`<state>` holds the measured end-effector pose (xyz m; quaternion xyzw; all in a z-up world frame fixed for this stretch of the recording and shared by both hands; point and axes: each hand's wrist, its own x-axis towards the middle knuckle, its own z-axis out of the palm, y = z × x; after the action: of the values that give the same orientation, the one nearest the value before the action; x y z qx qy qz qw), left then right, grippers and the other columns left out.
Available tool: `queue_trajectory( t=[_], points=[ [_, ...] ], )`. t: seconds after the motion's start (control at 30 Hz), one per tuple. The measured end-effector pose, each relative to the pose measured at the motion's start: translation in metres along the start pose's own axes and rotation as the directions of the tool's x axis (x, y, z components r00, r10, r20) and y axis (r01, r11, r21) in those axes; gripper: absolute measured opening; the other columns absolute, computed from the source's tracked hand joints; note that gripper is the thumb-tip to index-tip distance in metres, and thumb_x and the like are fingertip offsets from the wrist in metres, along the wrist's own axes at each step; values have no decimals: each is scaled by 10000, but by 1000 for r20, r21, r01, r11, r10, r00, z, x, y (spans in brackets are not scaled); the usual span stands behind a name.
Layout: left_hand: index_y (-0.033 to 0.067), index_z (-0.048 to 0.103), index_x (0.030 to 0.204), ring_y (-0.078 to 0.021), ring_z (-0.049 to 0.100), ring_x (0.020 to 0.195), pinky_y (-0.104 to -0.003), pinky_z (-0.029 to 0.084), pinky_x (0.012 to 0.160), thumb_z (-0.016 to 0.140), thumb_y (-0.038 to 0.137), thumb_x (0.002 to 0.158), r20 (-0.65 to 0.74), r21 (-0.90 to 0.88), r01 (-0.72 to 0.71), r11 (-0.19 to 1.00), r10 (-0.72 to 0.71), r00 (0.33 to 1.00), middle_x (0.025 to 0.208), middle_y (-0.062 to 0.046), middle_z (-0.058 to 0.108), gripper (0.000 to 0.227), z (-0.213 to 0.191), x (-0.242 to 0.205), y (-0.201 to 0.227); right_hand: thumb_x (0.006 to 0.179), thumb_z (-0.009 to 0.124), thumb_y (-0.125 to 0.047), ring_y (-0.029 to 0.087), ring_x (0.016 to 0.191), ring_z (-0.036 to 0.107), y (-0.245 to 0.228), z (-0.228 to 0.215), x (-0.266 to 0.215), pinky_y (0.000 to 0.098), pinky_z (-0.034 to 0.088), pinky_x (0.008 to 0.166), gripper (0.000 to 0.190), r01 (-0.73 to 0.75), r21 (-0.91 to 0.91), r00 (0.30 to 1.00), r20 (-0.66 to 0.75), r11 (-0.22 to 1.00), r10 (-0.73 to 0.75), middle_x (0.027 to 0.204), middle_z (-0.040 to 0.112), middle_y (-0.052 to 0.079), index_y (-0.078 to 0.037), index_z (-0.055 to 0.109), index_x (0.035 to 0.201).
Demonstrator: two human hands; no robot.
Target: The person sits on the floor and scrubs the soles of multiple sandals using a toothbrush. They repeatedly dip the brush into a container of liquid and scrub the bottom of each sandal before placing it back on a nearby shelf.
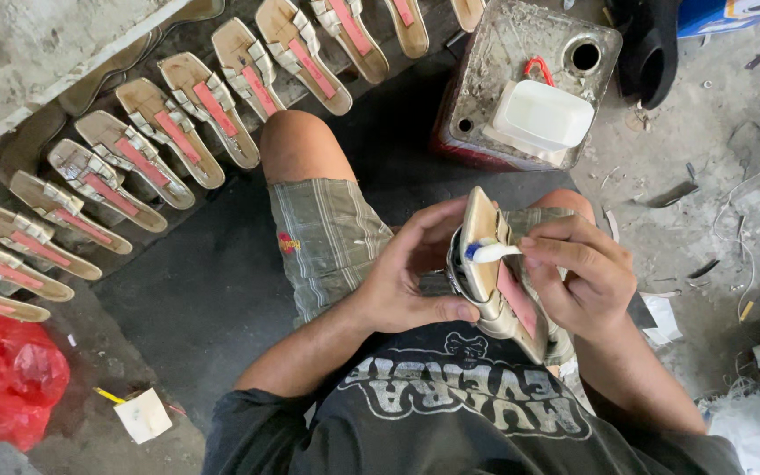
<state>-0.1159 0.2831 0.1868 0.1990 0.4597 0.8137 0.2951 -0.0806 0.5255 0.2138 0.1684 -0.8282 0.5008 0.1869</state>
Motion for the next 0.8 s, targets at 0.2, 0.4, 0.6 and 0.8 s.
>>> queue_trajectory(
  t=[0.2, 0.4, 0.6, 0.8],
  points=[
    [46, 227, 1679, -248, 421, 1532, -432, 369, 1296, 900, 203, 888, 20, -148, -7, 989, 10, 1000, 1643, -163, 397, 1050, 2, -1, 3, 840, 679, 122, 215, 813, 704, 2, -10, 3, 273, 550, 661, 213, 18, 6, 996, 83, 1000, -18, 957, 705, 151, -8, 679, 1009],
    [39, 215, 1645, -229, 378, 1524, -407, 318, 1325, 891, 170, 913, 36, -255, -30, 967, 40, 999, 1642, -148, 396, 1005, 3, 0, 5, 856, 703, 118, 197, 777, 700, 1, -19, 0, 251, 531, 617, 206, 31, 0, 991, 132, 1000, -31, 951, 708, 147, -22, 689, 1006],
    [32, 214, 1646, -238, 382, 1510, -397, 314, 1282, 894, 118, 915, 59, -341, 7, 940, 14, 998, 1621, -171, 413, 1001, 3, 2, 5, 827, 709, 103, 185, 756, 690, 3, -30, -2, 247, 514, 601, 220, 51, 4, 978, 202, 999, -51, 920, 712, 140, -41, 702, 993],
    [14, 233, 1637, -230, 356, 1530, -376, 268, 1341, 762, 286, 970, 14, -162, -45, 986, 48, 999, 1642, -161, 377, 894, -4, 4, -6, 863, 692, 79, 169, 744, 717, 3, -36, 21, 237, 545, 606, 213, -65, 132, 942, 335, 989, 17, 917, 725, 97, -43, 716, 1036]
  ],
)
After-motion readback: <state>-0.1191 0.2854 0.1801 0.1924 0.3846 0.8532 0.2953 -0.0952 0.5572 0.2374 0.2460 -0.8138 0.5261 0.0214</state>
